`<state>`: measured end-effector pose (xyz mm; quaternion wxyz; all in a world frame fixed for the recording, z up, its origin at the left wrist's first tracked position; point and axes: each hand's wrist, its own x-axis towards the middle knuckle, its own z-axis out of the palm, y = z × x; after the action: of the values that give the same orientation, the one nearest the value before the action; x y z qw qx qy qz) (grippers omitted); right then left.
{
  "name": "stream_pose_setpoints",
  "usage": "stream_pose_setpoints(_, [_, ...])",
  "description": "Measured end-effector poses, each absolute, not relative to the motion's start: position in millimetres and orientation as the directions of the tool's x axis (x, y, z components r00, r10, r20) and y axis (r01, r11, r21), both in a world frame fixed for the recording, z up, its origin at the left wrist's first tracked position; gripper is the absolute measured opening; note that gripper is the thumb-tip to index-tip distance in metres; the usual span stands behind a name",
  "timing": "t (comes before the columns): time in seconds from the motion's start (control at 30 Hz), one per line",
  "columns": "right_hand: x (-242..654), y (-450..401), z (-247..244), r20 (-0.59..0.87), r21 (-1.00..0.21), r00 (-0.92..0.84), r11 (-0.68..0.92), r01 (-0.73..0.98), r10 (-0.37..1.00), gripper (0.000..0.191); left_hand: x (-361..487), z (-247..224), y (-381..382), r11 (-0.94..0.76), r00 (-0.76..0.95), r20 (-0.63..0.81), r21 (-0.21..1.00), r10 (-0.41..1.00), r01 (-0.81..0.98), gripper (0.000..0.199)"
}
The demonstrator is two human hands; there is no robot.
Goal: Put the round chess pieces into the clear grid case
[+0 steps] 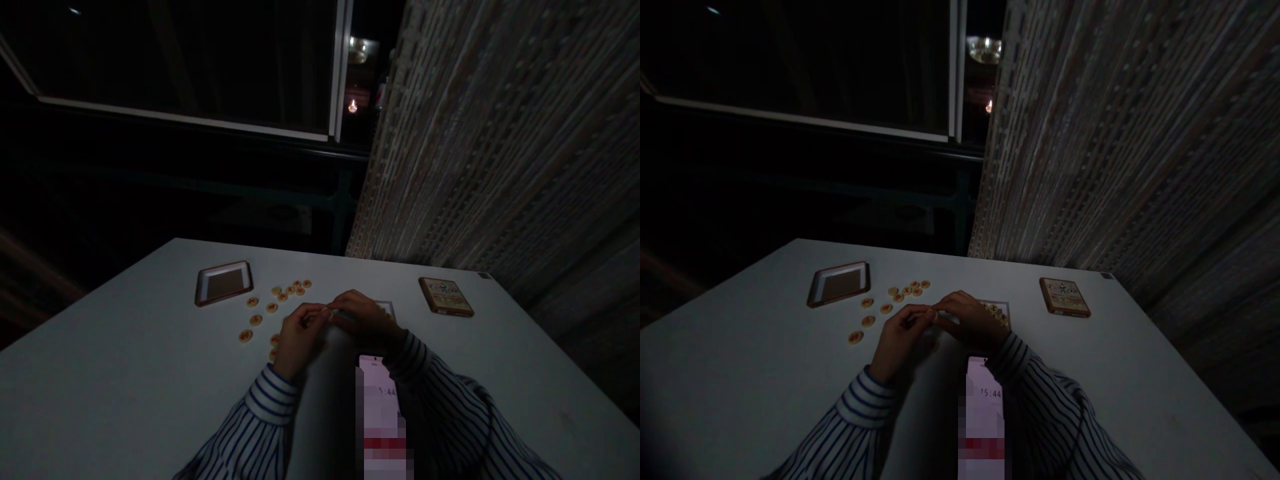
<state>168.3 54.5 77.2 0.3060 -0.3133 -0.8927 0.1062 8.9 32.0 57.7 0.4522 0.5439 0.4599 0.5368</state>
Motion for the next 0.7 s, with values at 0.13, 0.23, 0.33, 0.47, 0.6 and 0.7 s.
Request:
stream_pose_setpoints(0.13, [178, 54, 71, 0.550, -0.409, -0.563, 0.787, 0.461, 0.616, 0.025, 17, 57, 32, -0.183, 0.032, 0.183, 0.983, 0.983, 0.009, 0.021])
stream_pose_setpoints(0.23, [184, 54, 67, 0.575, -0.431, -0.539, 0.788, 0.441, 0.616, 0.025, 22, 56, 33, -0.181, 0.039, 0.181, 0.983, 0.983, 0.000, 0.023])
stream_pose_setpoints(0.33, [189, 53, 64, 0.574, -0.445, -0.521, 0.775, 0.449, 0.631, 0.025, 27, 56, 33, -0.169, 0.047, 0.169, 0.986, 0.985, -0.003, 0.022])
stream_pose_setpoints(0.47, [195, 53, 62, 0.557, -0.458, -0.505, 0.752, 0.475, 0.659, 0.025, 32, 57, 32, -0.133, 0.048, 0.133, 0.991, 0.990, 0.003, 0.023])
stream_pose_setpoints(0.6, [202, 54, 62, 0.548, -0.455, -0.501, 0.742, 0.493, 0.670, 0.025, 37, 57, 35, -0.119, 0.052, 0.117, 0.993, 0.992, 0.025, 0.026])
stream_pose_setpoints(0.7, [207, 55, 65, 0.540, -0.457, -0.492, 0.728, 0.510, 0.683, 0.024, 42, 56, 37, -0.142, 0.053, 0.139, 0.988, 0.989, 0.059, 0.027])
